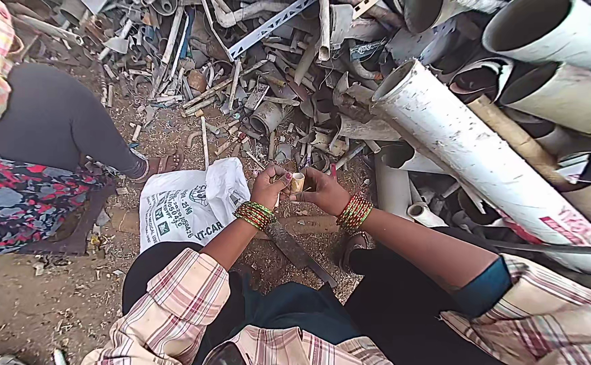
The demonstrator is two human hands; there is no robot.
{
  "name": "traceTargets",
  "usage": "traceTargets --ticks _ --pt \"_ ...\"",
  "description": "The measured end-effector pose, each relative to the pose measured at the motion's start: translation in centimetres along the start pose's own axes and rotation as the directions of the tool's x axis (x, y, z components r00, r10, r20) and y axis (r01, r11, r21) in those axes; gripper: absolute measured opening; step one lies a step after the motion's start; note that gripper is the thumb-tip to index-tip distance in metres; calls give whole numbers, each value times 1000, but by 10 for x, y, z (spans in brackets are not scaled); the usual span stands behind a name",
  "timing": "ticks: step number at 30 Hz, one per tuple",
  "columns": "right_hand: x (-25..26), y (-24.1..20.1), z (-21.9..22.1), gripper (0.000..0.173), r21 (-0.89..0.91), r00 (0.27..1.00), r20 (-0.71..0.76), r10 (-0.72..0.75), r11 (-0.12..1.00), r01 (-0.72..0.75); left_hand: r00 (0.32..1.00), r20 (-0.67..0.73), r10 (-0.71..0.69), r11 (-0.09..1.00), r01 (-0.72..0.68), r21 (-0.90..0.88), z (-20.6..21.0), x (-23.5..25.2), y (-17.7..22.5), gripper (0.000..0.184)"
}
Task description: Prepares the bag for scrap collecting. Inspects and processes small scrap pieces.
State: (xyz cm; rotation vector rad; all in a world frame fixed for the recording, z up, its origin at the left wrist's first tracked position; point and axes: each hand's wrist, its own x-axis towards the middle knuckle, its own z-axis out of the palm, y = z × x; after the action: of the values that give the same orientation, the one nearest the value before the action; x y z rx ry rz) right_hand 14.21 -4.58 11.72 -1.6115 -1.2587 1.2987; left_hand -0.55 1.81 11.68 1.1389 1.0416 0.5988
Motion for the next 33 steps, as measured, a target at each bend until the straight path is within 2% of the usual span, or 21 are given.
traceTargets --ticks 7,15,18,21,26,30,33 --pt "0 -8 -1 37 96 998 32 45 994 -48 999 -3 -44 999 44 13 0 -1 0 6" --pt "-1 -16 -23 33 153 973 233 -2 988 -34 996 81 -24 998 29 -64 -7 -1 8 10" --pt "-2 -15 -25 33 153 963 269 -2 987 -40 993 116 -9 999 13 -33 -10 1 10 8" --pt "-3 -15 -20 35 173 972 232 17 983 -59 998 62 15 1000 -14 -5 -9 2 8 6" --pt "0 -13 -21 41 126 990 115 83 987 -98 998 45 38 999 -37 -21 -5 -1 11 24" --pt "2 -14 -20 43 133 987 101 129 981 -142 992 99 78 996 -81 26 -8 0 9 12" --pt "4 -8 -16 42 115 990 106 97 987 -109 993 82 81 984 -93 150 -7 0 10 16"
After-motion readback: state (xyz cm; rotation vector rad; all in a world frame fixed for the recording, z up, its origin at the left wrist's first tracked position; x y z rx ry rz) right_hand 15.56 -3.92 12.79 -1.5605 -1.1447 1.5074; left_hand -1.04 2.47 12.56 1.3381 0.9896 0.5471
